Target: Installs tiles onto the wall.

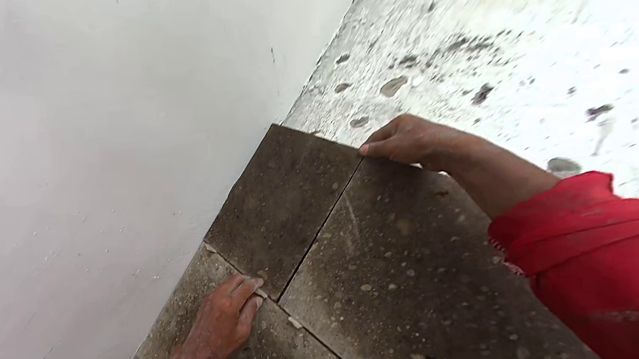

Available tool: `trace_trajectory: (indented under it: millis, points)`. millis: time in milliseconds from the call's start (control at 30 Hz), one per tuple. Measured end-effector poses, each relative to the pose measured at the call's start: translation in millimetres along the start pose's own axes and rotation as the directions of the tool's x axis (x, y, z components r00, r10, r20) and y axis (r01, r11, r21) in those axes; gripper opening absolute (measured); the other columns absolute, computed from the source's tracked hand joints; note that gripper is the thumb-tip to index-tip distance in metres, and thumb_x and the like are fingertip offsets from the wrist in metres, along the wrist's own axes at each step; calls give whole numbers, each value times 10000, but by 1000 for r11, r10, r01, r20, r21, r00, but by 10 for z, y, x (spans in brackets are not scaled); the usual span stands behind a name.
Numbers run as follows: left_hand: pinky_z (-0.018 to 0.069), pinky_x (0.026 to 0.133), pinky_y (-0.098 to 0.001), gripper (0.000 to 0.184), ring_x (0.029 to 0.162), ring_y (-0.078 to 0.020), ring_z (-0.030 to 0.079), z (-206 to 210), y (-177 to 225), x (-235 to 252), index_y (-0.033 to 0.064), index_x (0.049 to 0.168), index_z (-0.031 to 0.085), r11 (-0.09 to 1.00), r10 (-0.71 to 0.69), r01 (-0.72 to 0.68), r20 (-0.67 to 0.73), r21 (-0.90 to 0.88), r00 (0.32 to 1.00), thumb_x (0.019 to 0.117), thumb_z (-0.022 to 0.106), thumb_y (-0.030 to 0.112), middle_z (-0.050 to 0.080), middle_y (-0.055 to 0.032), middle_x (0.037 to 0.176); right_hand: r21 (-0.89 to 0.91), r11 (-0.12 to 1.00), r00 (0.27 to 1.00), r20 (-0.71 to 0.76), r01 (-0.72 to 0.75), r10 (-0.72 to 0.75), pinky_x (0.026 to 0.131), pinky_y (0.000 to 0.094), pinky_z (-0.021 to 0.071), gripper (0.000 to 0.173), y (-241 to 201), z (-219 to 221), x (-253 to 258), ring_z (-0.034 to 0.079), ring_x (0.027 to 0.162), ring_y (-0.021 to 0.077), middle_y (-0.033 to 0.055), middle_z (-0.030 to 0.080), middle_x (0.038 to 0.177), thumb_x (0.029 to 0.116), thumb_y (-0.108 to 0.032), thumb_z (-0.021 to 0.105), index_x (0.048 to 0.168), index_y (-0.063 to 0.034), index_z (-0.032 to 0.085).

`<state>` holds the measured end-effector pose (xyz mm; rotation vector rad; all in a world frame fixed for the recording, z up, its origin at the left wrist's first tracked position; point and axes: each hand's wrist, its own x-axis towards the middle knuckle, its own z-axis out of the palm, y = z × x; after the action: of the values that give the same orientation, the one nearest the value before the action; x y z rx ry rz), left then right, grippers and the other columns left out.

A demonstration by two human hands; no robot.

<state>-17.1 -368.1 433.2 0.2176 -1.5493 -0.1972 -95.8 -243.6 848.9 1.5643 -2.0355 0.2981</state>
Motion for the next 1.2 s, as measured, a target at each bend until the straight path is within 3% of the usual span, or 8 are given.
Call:
trace_trajectory:
  millis: [300,433,567,700,900,1000,1067,1200]
  points:
    - [621,807,-361,335,917,-172,732,-184,-115,27,94,1130,769,981,-177,166,-109,-98,978,1001,561,322,745,-78,1063,-3,998,992,105,-66,66,765,439,531,261,-59,-56,80,648,768,205,125,694,841,1047,-230,612,959,-19,740]
    - [615,867,-385,373,1020,-172,717,-269,-164,279,113,1150,763,979,-201,192,-141,-74,969,1020,536,378,732,-56,1130,-14,995,995,22,-96,97,737,490,530,284,-68,63,96,654,758,244,141,693,820,1034,-259,635,912,-23,736]
    - [526,1030,-427,430,1249,-205,614,-198,15,880,157,1268,722,995,-97,96,-170,-17,981,1058,479,444,677,-31,1301,-15,996,995,-50,-90,89,748,542,524,285,-7,114,104,662,785,290,159,699,832,1033,-273,638,909,-39,744]
    - [401,1132,-561,493,1447,-321,441,7,334,1758,161,1449,593,998,58,-53,-182,31,982,1076,437,442,530,-101,1521,21,996,993,-83,-83,84,720,528,527,269,-5,143,63,656,752,279,156,692,811,1043,-246,622,922,-42,750]
    - [149,1226,-651,557,1587,-304,180,344,433,2601,349,1600,381,995,65,-60,-69,79,996,1085,325,553,280,-44,1701,28,997,990,-125,-67,70,688,471,524,250,-25,159,5,643,709,240,132,685,776,1040,-213,623,897,-46,743]
    - [105,1232,-655,565,1606,-302,58,246,435,2650,394,1628,283,986,-124,104,156,129,980,1093,259,575,134,12,1742,15,998,987,-148,-65,67,686,486,513,256,-28,175,5,635,707,245,138,680,770,1039,-214,625,888,-46,747]
    - [122,1213,-687,562,1597,-320,110,374,345,2663,407,1597,355,990,-93,84,79,113,993,1079,258,600,215,10,1722,1,998,986,-153,-62,62,689,511,513,262,1,191,12,643,716,258,143,683,771,1040,-223,626,885,-52,749]
    - [130,1202,-704,591,1594,-347,108,240,379,2773,363,1625,309,988,-119,106,119,109,986,1084,253,595,187,-42,1728,2,997,986,-151,-76,75,726,554,506,261,-4,182,48,651,760,295,156,693,800,1036,-236,635,894,-54,756]
